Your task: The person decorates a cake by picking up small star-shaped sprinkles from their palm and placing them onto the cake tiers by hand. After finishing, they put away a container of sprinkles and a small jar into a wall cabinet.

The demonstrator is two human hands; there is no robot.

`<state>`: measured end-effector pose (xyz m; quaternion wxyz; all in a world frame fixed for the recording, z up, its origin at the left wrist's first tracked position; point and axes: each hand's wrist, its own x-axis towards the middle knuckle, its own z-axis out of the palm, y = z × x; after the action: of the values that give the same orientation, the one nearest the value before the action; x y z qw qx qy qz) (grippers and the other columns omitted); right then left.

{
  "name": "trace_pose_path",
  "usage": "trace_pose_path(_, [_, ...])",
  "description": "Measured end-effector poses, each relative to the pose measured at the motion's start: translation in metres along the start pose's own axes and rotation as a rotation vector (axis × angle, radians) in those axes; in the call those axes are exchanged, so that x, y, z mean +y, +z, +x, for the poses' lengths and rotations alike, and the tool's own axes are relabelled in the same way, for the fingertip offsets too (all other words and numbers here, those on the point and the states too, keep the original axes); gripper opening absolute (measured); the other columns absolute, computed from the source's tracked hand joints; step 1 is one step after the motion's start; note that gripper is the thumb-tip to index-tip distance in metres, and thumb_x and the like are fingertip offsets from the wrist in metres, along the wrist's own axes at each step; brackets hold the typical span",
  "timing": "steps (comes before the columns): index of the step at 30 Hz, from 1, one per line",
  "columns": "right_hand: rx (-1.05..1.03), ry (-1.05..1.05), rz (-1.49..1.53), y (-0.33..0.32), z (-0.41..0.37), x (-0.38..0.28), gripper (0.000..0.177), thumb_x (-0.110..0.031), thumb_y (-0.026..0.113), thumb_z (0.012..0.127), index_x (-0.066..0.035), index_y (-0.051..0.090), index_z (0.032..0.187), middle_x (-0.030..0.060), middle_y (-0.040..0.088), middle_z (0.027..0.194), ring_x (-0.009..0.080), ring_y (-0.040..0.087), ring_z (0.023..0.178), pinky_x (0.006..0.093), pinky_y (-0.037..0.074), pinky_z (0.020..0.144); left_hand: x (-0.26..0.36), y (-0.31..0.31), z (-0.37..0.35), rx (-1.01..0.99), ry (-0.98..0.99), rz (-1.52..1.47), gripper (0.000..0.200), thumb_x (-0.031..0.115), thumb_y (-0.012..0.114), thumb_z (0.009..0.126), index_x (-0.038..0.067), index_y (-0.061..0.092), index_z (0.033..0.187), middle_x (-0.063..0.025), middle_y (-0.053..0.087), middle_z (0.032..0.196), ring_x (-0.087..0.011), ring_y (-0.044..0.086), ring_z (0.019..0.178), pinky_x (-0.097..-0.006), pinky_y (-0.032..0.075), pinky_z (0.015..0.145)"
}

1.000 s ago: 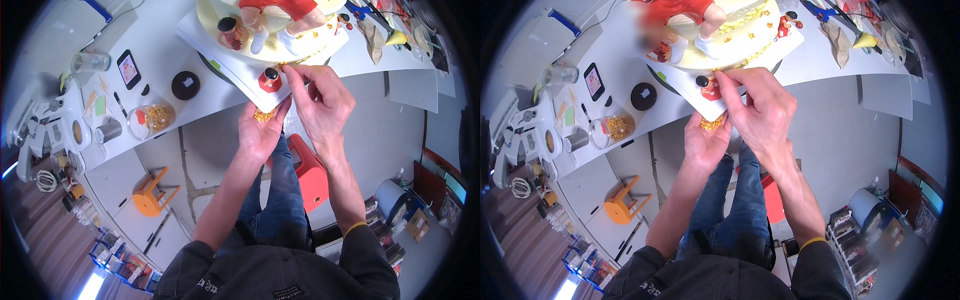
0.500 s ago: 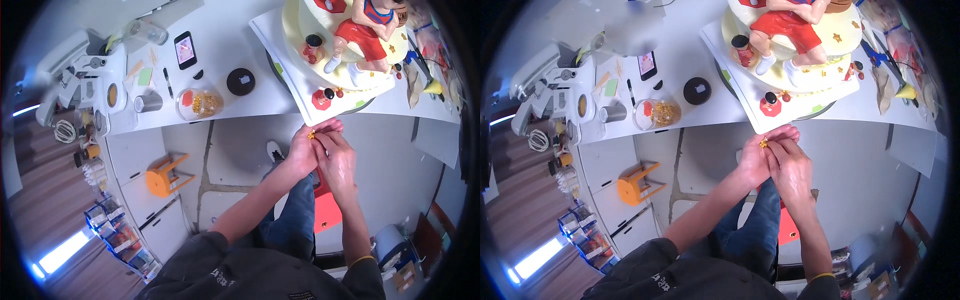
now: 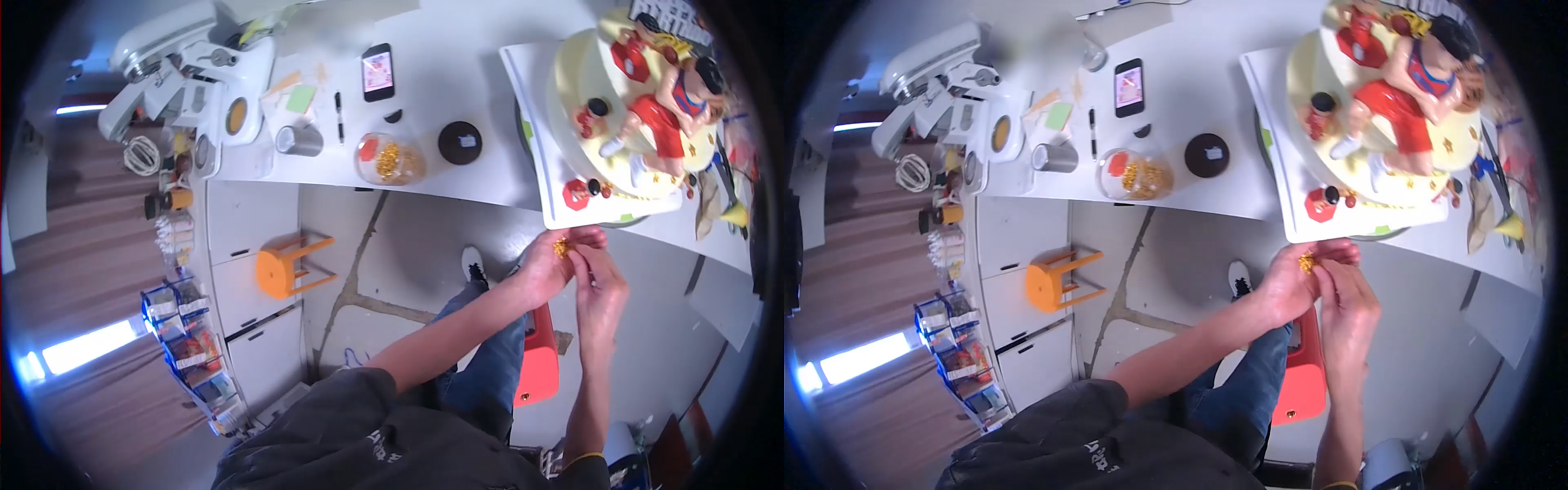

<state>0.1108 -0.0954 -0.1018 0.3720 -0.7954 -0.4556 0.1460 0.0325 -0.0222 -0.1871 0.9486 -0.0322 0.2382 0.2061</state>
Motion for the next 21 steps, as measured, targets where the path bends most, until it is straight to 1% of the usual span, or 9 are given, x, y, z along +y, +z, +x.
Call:
trace_pose_path(2, [-0.003, 0.072, -0.020, -0.009, 0.002, -0.003, 0.013, 0.002, 0.072, 0.091, 0.002, 0.073, 0.104, 0.0147, 0.074, 0.097, 0.0287, 0.073, 0.086, 0.0352, 0.057, 0.080, 0.003, 0.008, -0.004, 0.006, 0.000, 0.007, 0.042, 0.026, 0.044, 0.108, -0.008, 0.063, 0.124, -0.0171, 0.069, 0.123, -0.0270, 0.064, 0.119, -0.0400, 0.049, 0.110])
trace_pose_path(5, [0.046, 0.066, -0.014, -0.022, 0.008, -0.006, 0.015, 0.003, 0.071, 0.093, 0.002, 0.072, 0.107, 0.0142, 0.074, 0.099, 0.0249, 0.072, 0.086, 0.0336, 0.057, 0.081, 0.003, 0.006, -0.001, 0.007, 0.012, -0.014, 0.045, 0.026, 0.040, 0.110, -0.010, 0.059, 0.128, -0.0193, 0.067, 0.127, -0.0290, 0.063, 0.121, -0.0412, 0.049, 0.112])
trace_pose_path(6, [0.066, 0.032, -0.031, -0.028, 0.012, -0.011, 0.016, 0.002, 0.070, 0.095, 0.002, 0.072, 0.111, 0.0126, 0.073, 0.099, 0.0200, 0.071, 0.086, 0.0322, 0.056, 0.078, 0.003, 0.005, -0.001, 0.006, 0.009, -0.025, 0.046, 0.026, 0.039, 0.110, -0.011, 0.058, 0.128, -0.0207, 0.066, 0.128, -0.0299, 0.062, 0.122, -0.0419, 0.048, 0.114])
trace_pose_path(9, [0.136, 0.096, 0.023, -0.042, 0.018, -0.017, 0.015, 0.000, 0.069, 0.098, 0.003, 0.073, 0.111, 0.0103, 0.073, 0.099, 0.0158, 0.069, 0.085, 0.0306, 0.056, 0.074, 0.004, 0.007, -0.001, 0.014, 0.004, -0.059, 0.048, 0.026, 0.038, 0.110, -0.014, 0.055, 0.129, -0.0247, 0.063, 0.131, -0.0322, 0.061, 0.126, -0.0439, 0.045, 0.118])
trace_pose_path(12, [0.229, 0.170, 0.146, -0.050, 0.025, -0.025, 0.014, -0.002, 0.067, 0.100, 0.003, 0.073, 0.112, 0.0087, 0.073, 0.101, 0.0130, 0.068, 0.085, 0.0278, 0.055, 0.072, 0.007, 0.010, -0.003, 0.031, 0.012, -0.083, 0.047, 0.025, 0.039, 0.110, -0.016, 0.053, 0.130, -0.0272, 0.061, 0.133, -0.0336, 0.059, 0.128, -0.0452, 0.043, 0.121])
trace_pose_path(14, [0.261, 0.152, 0.145, -0.055, 0.030, -0.029, 0.015, -0.002, 0.067, 0.100, 0.003, 0.074, 0.112, 0.0087, 0.073, 0.102, 0.0127, 0.068, 0.085, 0.0268, 0.055, 0.070, 0.008, 0.013, -0.004, 0.037, 0.018, -0.080, 0.047, 0.024, 0.040, 0.109, -0.016, 0.053, 0.130, -0.0277, 0.060, 0.134, -0.0339, 0.059, 0.129, -0.0454, 0.043, 0.121])
trace_pose_path(19, [0.265, 0.058, 0.096, -0.064, 0.045, -0.036, 0.013, 0.002, 0.069, 0.097, 0.004, 0.075, 0.109, 0.0093, 0.073, 0.103, 0.0122, 0.067, 0.089, 0.0247, 0.053, 0.068, 0.008, -0.001, -0.001, -0.018, 0.027, -0.106, 0.046, 0.025, 0.052, 0.105, -0.014, 0.054, 0.131, -0.0243, 0.064, 0.130, -0.0336, 0.059, 0.129, -0.0449, 0.042, 0.122])
trace_pose_path(20, [0.291, 0.045, 0.076, -0.064, 0.047, -0.037, 0.011, 0.004, 0.071, 0.094, 0.004, 0.076, 0.104, 0.0094, 0.074, 0.101, 0.0131, 0.068, 0.087, 0.0250, 0.053, 0.068, 0.006, -0.003, 0.000, -0.045, 0.022, -0.115, 0.046, 0.025, 0.054, 0.104, -0.013, 0.054, 0.131, -0.0233, 0.065, 0.129, -0.0333, 0.059, 0.129, -0.0449, 0.042, 0.122])
trace_pose_path(21, [0.317, 0.035, 0.096, -0.062, 0.049, -0.037, 0.011, 0.004, 0.072, 0.093, 0.003, 0.076, 0.103, 0.0092, 0.075, 0.100, 0.0130, 0.068, 0.086, 0.0251, 0.052, 0.067, 0.004, -0.007, 0.000, -0.033, 0.009, -0.142, 0.045, 0.025, 0.062, 0.100, -0.009, 0.056, 0.131, -0.0199, 0.068, 0.126, -0.0319, 0.060, 0.128, -0.0452, 0.042, 0.121])
